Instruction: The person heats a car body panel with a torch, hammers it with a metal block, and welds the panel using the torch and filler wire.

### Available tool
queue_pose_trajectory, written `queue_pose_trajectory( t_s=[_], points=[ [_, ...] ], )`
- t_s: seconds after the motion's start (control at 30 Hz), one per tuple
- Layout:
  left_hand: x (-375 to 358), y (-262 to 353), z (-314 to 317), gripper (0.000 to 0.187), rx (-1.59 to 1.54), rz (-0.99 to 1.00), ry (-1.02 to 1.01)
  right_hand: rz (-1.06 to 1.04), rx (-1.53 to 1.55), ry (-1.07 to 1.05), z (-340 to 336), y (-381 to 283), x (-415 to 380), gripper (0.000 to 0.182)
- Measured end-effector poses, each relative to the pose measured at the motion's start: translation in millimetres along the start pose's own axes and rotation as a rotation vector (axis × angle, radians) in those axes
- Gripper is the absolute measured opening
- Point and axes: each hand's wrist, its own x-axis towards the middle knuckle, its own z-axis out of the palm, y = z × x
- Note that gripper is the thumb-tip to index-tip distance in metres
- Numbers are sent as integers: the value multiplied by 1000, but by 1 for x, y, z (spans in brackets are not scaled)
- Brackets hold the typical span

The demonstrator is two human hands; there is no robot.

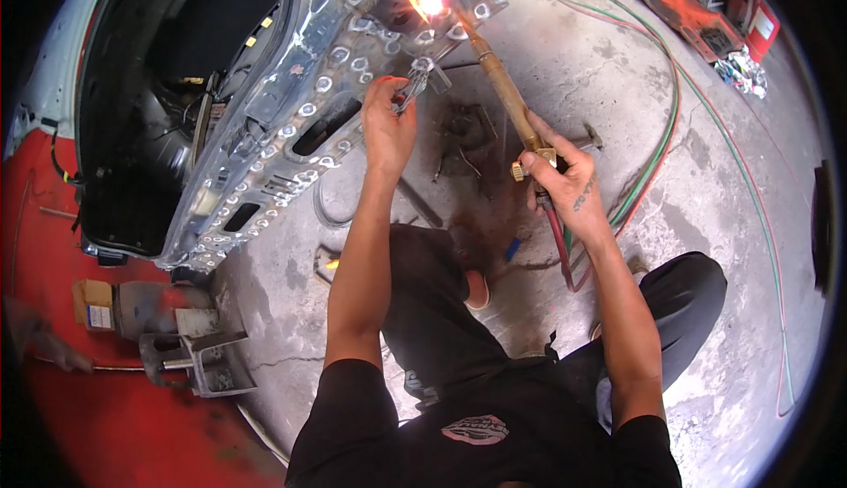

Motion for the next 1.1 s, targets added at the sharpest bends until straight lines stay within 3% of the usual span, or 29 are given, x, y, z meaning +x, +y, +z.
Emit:
queue_pose_trajectory(
  t_s=[1.1],
  points=[
    [2, -1, 2, 29, -14, -5, 1, -16, 1, -15, -1, 3, 1, 59]
  ],
)
